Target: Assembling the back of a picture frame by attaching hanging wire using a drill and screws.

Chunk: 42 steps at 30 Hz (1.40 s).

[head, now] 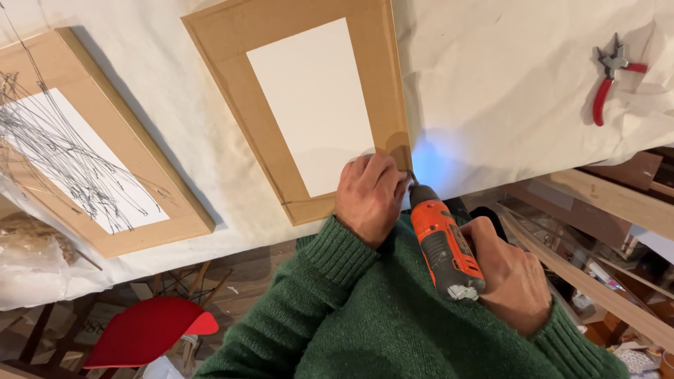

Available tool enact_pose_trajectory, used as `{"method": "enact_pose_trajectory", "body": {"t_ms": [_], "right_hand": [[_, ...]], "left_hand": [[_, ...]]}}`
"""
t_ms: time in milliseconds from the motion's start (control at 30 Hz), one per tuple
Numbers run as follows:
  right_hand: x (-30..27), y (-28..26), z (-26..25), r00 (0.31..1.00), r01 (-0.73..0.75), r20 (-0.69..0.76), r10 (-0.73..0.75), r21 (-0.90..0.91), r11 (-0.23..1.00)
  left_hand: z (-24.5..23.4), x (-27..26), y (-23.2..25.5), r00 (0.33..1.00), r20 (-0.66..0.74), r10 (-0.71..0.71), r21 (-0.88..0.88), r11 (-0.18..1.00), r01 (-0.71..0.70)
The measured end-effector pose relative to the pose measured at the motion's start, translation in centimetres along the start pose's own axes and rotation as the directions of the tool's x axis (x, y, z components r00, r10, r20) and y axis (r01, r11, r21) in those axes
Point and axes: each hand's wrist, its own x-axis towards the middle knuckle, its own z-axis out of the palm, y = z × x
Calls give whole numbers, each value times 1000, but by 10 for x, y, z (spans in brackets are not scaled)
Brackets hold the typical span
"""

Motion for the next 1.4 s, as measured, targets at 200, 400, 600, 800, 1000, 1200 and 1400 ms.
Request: {"method": "enact_pose_trajectory", "body": {"t_ms": [200,400,600,800,1000,1200,1400], "right_hand": [[2,1,2,1000,-3,2,3,-5,1000],[2,-2,-3,998,45,-29,-46,-60,997],[-6,50,-10,838,433,-212,-503,-302,849],[50,37,-56,692,474,-375,-617,-410,780],[107,52,-77,523,506,-378,-764,-584,635],[61,-1,-70,388,554,-306,-869,-676,486],[54,-32,-11,357,705,-163,-920,-599,379]], "left_hand": [[-2,-1,0,1000,-2,15,-8,1000,-15],[0,1,-1,1000,-23,14,-24,1000,-14],[-3,2,4,1000,-26,5,8,1000,-5],[-16,-12,-3,994,-63,-86,-146,986,76],[-63,-49,-22,907,-249,-339,-165,938,306],[-93,-96,-43,816,-387,-430,-71,896,439],[-106,-115,-56,978,-146,-150,247,951,183]]}}
